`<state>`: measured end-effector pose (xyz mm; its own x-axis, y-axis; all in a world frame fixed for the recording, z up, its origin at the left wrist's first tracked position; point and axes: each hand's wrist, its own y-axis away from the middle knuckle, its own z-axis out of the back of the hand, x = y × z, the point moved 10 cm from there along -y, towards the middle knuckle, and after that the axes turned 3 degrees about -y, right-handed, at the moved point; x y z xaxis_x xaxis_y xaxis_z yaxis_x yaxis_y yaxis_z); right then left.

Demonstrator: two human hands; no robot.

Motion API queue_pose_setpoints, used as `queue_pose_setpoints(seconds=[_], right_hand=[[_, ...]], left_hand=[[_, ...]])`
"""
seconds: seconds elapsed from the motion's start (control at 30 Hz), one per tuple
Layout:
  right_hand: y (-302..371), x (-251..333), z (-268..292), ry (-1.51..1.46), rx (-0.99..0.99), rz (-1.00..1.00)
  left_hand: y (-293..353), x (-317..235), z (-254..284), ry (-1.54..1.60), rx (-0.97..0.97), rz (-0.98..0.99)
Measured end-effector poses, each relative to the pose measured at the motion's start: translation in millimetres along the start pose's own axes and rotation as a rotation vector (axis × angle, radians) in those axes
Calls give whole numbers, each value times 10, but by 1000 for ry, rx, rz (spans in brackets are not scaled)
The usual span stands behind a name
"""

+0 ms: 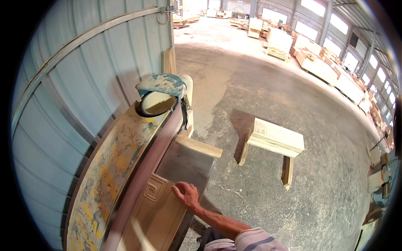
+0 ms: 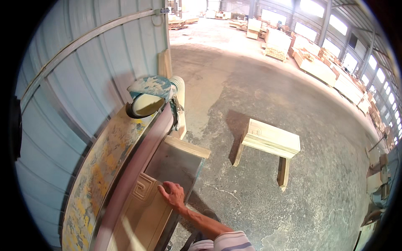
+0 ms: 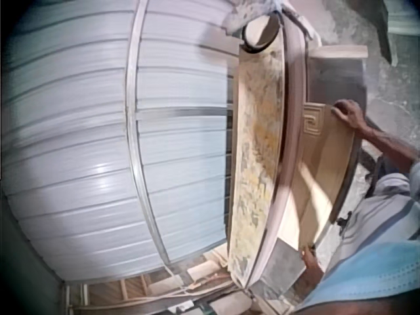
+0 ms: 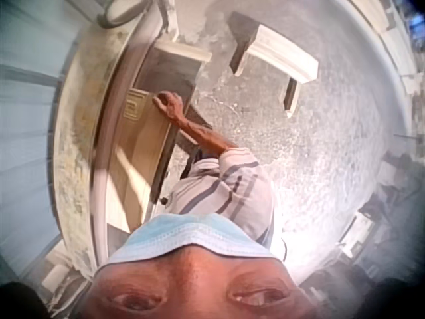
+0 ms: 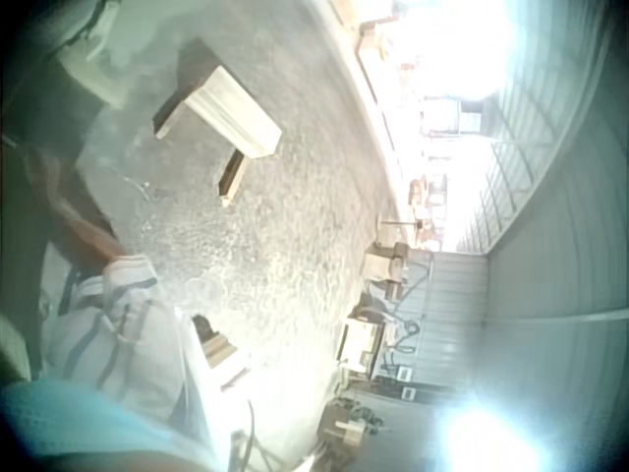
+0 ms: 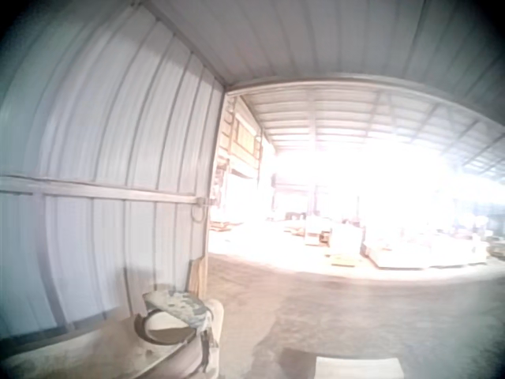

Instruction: The person walks through a workshop carrying a bucket, then places it down. They pick up a carved wooden panel and repeatedly rub its surface against a stationary belt sander. The person flips the panel to sand different sides and edges, then stacks the finished piece on a small wooden stand.

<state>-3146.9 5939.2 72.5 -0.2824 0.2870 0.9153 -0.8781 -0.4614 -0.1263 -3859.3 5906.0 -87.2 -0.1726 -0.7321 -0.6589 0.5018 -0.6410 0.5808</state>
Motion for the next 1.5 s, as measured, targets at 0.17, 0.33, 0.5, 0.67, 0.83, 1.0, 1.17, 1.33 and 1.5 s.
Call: queue_pose_setpoints(seconds=[0.17, 0.33, 0.5, 0.67, 0.83, 1.0, 1.17, 1.33, 1.5], right_hand=[[-68, -118, -141, -51, 0, 90], [-716, -310, 142, -304, -32, 28], [-735, -312, -23, -380, 106, -39], [-278, 64, -31, -152, 187, 7], [-787, -600, -61, -421, 189, -18], [-1040, -439, 222, -280, 132, -109], [-779, -712, -20, -487, 170, 73], [-965, -357, 69, -327, 61, -22], [-1190, -538, 127, -473, 179, -31]], left_hand=[[164, -195, 47, 136, 68, -77], [932, -806, -461, 285, 112, -35], [1108, -571, -203, 219, -97, 16], [890, -446, 82, 213, -95, 53], [1125, -565, -139, 221, -139, 50], [1206, -700, -555, 208, -97, 20], [970, -506, -298, 386, -23, -42], [1079, -508, -366, 190, -109, 45], [1153, -561, -737, 463, -22, -13]])
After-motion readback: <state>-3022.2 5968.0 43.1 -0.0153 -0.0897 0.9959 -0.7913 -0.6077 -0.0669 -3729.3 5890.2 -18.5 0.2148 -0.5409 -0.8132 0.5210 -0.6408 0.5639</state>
